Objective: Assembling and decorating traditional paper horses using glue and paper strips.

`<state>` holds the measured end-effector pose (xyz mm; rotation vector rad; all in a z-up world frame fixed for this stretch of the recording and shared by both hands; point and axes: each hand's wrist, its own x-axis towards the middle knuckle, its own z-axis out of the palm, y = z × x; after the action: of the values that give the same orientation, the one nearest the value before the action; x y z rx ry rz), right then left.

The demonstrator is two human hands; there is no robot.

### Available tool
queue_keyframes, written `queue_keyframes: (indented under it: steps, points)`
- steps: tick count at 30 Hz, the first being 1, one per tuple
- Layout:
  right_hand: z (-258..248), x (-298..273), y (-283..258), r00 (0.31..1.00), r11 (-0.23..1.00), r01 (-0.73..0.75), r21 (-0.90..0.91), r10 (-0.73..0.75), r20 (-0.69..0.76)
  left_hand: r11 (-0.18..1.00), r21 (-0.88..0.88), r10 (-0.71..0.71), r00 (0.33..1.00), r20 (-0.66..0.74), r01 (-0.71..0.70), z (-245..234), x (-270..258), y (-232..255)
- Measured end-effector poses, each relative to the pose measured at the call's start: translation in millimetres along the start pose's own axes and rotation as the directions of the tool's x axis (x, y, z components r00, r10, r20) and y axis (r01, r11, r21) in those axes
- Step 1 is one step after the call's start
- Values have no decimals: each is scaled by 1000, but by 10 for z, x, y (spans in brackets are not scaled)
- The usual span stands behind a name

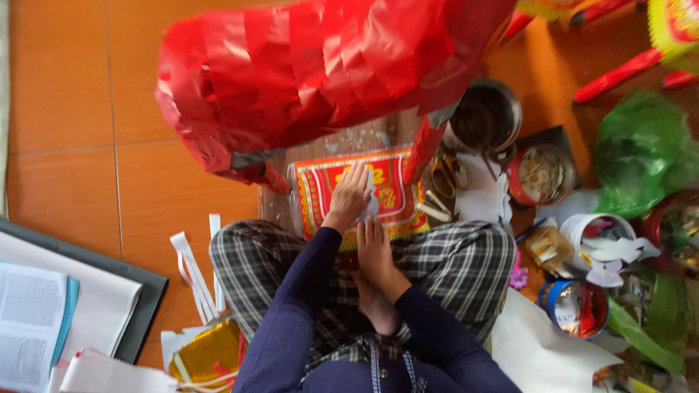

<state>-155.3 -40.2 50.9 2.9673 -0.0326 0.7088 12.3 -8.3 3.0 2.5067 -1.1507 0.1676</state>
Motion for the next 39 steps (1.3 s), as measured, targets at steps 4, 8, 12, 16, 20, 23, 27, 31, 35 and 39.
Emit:
queue_keyframes:
  steps: [4, 8, 12, 16, 20, 23, 27, 31, 35, 39]
  points:
    - [-416, -3, -91, 787, 994, -72, 81, 7, 617, 999, 49, 21, 997, -78, -17, 66, 47, -31]
    - [-53, -113, -62, 434, 987, -144, 74, -5, 901, 986, 169, 32, 979, -199, 3, 96, 203, -196]
    - [-226, -72, -22, 898, 978, -82, 191, -10, 440, 962, 213, -129, 970, -208, 173, -266, -70, -296]
    - [289, -195, 213, 988, 960, 61, 274, -98, 123, 769, 103, -606, 770, -200, 631, 58, -1052, -646]
    - [693, -492, 100, 975, 972, -32, 235, -22, 223, 644, 152, -764, 641, 79, 749, -83, -1151, -476]
    - [10, -267, 85, 910, 709, -361, 606, 126, 395, 583, 355, -813, 521, 261, 731, -130, -1053, -377]
    - [388, -454, 244, 825, 687, -378, 620, -53, 562, 704, 183, -706, 705, 75, 686, -384, -1037, -309]
    - [226, -290, 164, 888, 828, -191, 527, -84, 453, 639, 184, -770, 620, 151, 747, -386, -908, -344]
    - [55, -150, -18, 947, 835, 117, 538, -257, 194, 43, -381, -896, 205, 395, 924, -503, -773, -377]
    - [185, -176, -32, 947, 857, 22, 515, -182, 263, 284, -578, -825, 502, 259, 765, -553, -849, -395]
